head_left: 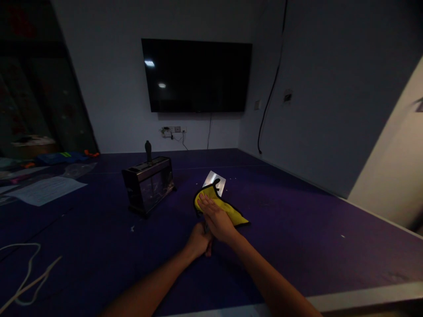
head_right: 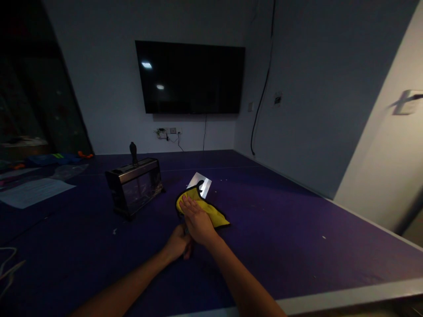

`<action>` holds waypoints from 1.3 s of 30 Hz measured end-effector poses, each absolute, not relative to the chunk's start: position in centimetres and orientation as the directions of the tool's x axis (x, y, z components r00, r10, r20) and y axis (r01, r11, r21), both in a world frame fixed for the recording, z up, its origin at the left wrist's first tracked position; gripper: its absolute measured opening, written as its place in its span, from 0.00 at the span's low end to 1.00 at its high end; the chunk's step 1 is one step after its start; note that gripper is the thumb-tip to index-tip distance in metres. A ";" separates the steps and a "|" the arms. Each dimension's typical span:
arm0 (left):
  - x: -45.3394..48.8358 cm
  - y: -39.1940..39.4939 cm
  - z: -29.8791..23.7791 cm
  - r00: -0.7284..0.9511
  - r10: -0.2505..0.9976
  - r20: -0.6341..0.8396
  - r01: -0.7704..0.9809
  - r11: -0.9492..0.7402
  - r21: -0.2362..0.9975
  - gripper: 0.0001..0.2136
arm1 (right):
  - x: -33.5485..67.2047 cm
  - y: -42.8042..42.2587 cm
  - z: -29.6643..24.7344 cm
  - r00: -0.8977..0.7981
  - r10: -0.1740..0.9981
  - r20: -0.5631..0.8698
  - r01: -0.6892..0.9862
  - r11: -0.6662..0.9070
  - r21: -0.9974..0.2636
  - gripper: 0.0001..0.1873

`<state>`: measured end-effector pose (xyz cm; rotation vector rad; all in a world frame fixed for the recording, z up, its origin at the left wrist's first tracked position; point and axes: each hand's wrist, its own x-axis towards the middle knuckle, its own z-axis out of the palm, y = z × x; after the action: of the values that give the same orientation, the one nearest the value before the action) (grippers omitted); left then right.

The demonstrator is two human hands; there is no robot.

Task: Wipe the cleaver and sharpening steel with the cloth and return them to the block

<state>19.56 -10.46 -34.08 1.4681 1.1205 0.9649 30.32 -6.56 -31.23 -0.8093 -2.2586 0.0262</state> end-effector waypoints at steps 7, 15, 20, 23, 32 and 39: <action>19.4 -10.1 -34.3 0.246 0.969 0.023 0.191 -0.071 0.979 0.20 | 30.1 -6.6 -31.5 -0.554 0.555 0.621 0.517 0.814 -0.267 0.27; 19.4 -10.3 -34.2 0.362 0.932 -0.005 0.278 -0.103 0.955 0.09 | 32.2 -5.0 -30.8 -0.378 0.563 0.735 0.545 0.777 -0.314 0.26; 19.3 -10.7 -33.4 0.380 0.923 -0.057 0.395 -0.106 0.913 0.06 | 34.0 -4.2 -30.1 -0.244 0.569 0.785 0.594 0.727 -0.343 0.26; 19.2 -10.7 -33.1 0.408 0.910 -0.073 0.433 -0.123 0.893 0.06 | 35.0 -3.7 -30.0 -0.169 0.564 0.809 0.618 0.699 -0.359 0.26; 19.2 -10.9 -32.7 0.440 0.896 -0.065 0.477 -0.172 0.862 0.08 | 36.9 -2.5 -30.0 0.035 0.532 0.846 0.627 0.647 -0.433 0.25; 19.1 -11.0 -33.4 0.346 0.938 -0.027 0.283 -0.076 0.956 0.18 | 38.5 -1.5 -30.4 0.434 0.639 0.635 0.291 0.568 -0.770 0.20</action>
<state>19.13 -11.03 -33.43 1.5868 1.1305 0.8030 38.48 -1.52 -30.39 -0.9930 -1.1461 0.2684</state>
